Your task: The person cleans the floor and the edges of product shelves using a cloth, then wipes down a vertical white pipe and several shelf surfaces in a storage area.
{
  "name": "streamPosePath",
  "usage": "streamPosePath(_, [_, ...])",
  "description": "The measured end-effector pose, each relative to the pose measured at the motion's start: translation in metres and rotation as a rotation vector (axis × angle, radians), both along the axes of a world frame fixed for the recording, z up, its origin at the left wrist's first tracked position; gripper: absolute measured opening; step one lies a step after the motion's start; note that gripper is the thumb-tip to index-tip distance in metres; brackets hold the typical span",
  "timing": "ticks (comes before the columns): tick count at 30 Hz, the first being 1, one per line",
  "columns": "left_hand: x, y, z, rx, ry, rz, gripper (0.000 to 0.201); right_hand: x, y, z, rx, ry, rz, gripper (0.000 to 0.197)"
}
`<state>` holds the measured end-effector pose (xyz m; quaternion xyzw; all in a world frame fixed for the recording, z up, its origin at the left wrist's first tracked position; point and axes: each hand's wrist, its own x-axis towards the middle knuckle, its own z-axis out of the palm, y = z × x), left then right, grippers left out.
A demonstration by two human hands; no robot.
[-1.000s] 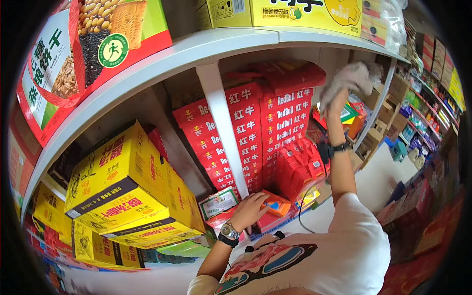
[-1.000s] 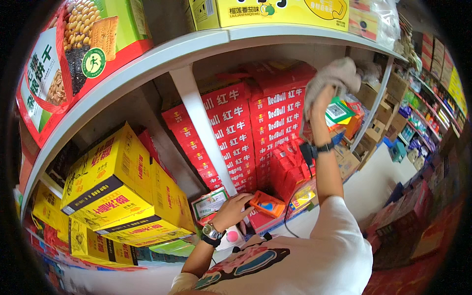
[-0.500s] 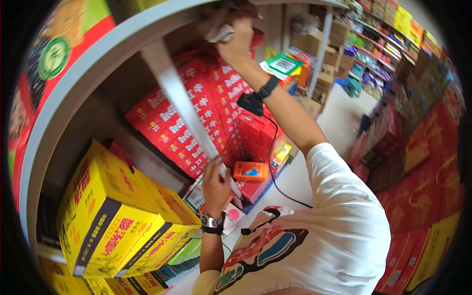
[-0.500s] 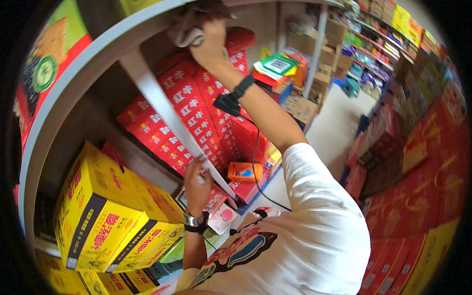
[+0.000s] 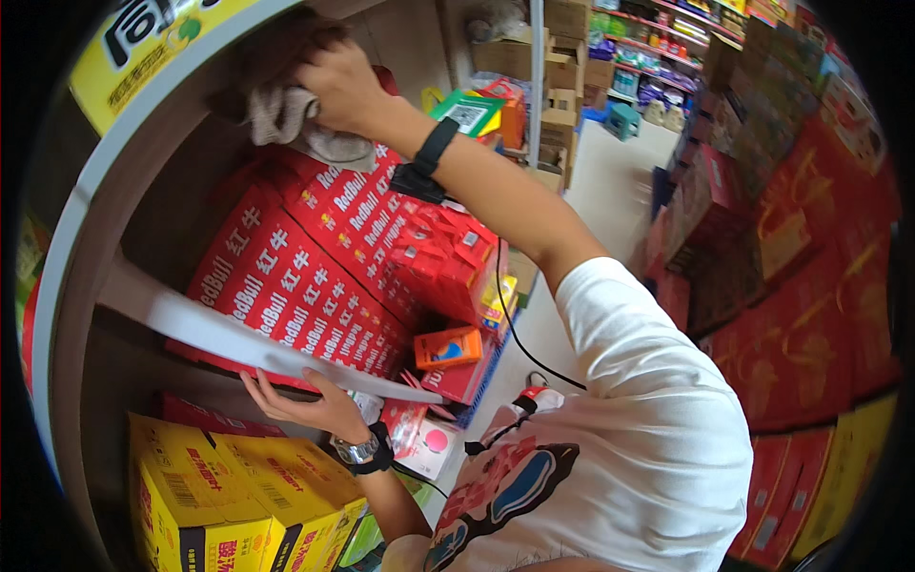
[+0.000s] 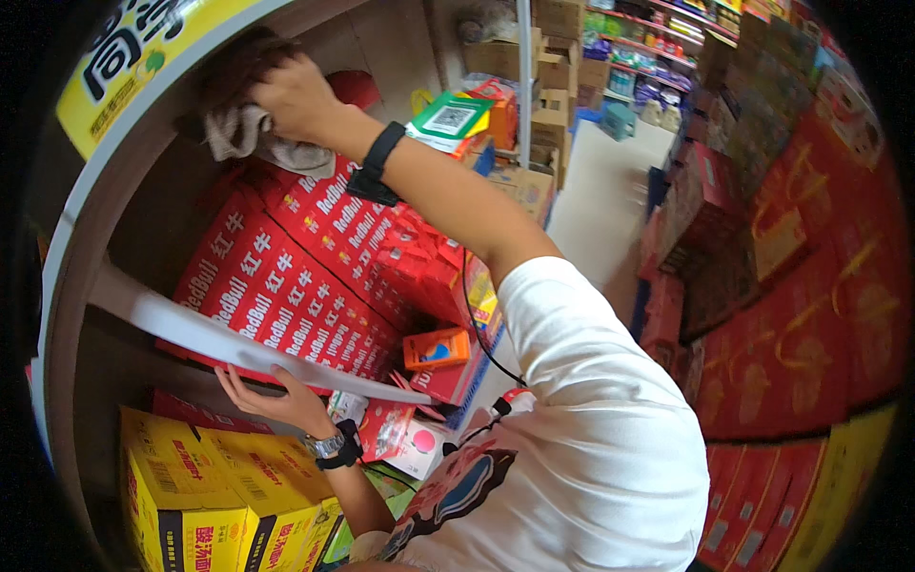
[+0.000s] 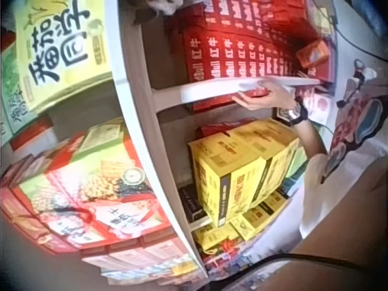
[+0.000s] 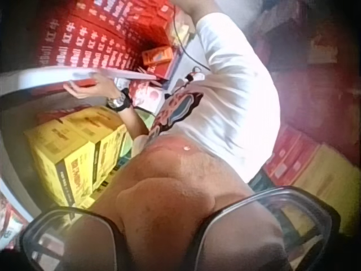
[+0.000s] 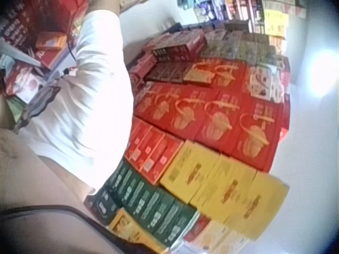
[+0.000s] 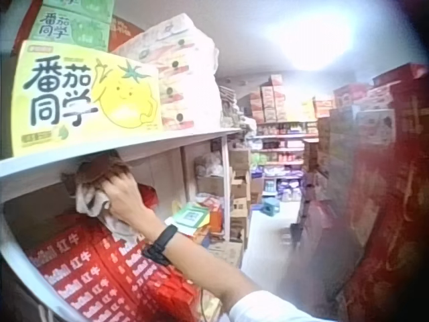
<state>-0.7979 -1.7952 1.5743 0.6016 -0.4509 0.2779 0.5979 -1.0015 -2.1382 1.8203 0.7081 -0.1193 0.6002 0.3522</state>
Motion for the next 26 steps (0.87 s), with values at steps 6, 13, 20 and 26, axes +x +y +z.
streamPosePath(6, [-0.088, -0.061, -0.020, -0.228, 0.014, 0.053, 0.035, -0.120, -0.131, 0.010, -0.087, -0.014, -0.143, 0.037])
streamPosePath(13, [-0.253, -0.184, -0.028, -0.097, -0.044, -0.283, 0.022, -0.262, -0.246, -0.001, 0.172, -0.184, 0.020, 0.034])
streamPosePath(20, [-0.490, -0.297, 0.040, 0.015, -0.347, -1.359, 0.038, -0.523, -0.258, -0.312, 1.449, 0.050, 0.024, 0.046])
streamPosePath(26, [-0.657, -0.308, 0.069, -0.239, -0.255, -2.041, 0.031, -0.697, -0.053, -0.587, 1.843, -0.833, 0.395, 0.039])
